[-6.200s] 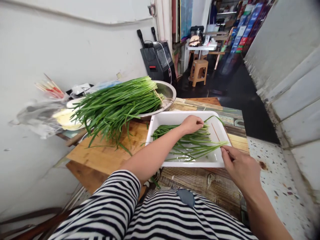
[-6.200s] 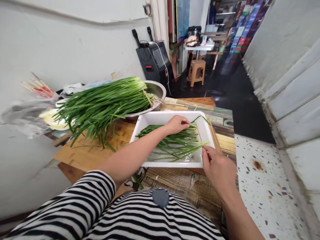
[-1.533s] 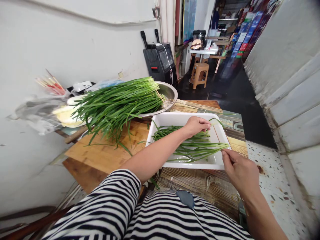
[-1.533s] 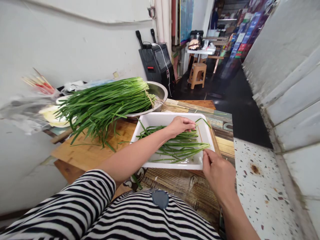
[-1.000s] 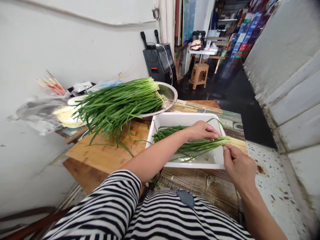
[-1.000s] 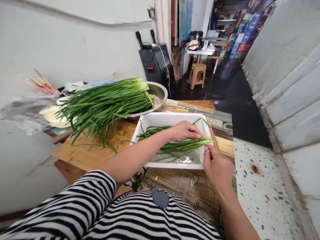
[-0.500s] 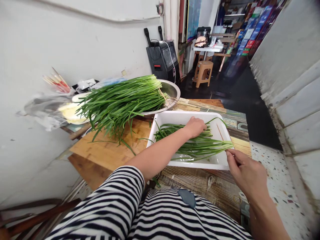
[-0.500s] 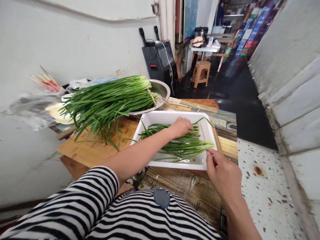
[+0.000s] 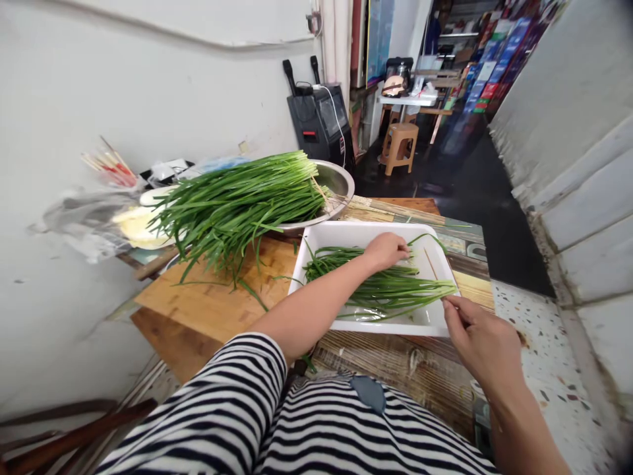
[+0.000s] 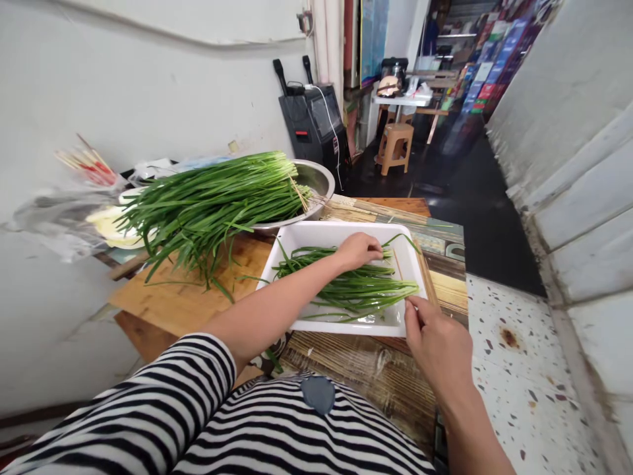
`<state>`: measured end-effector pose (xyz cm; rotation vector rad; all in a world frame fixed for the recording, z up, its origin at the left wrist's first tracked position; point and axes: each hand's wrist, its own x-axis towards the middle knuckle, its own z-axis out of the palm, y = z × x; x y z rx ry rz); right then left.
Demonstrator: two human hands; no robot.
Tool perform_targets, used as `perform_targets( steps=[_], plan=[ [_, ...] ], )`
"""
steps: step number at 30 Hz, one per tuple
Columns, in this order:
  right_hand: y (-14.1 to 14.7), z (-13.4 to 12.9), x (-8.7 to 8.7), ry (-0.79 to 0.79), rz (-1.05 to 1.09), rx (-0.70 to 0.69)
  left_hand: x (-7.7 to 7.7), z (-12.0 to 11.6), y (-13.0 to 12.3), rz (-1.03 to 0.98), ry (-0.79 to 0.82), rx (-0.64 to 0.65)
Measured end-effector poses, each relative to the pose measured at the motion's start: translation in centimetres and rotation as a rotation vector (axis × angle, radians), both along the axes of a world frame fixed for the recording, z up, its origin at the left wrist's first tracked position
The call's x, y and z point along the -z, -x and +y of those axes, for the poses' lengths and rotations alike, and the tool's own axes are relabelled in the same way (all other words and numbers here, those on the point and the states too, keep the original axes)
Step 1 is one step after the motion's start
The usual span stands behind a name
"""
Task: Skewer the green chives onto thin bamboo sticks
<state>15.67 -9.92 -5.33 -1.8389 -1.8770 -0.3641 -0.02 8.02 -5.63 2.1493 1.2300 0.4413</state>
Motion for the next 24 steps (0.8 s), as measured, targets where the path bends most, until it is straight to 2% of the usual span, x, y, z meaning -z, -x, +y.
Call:
perform_targets(
  steps=[4, 9, 15, 24],
  plan=[
    [0.1, 0.0, 0.1, -0.011, -0.034, 0.017, -0.6, -0.2, 0.0, -0.384, 0.233, -0.105],
    [0.0, 0.0, 0.2, -0.023, -0.029, 0.012, -0.6, -0.7, -0.7, -0.621, 0.423, -0.124],
    [0.0, 0.1, 0.2, -0.011, -0.026, 0.009, -1.3, -0.9, -0.7, -0.741, 0.554, -0.131],
    [0.3, 0.1, 0.0, -0.04, -0.027, 0.007, -1.4, -1.1, -0.8, -0.751, 0.561, -0.145]
  ],
)
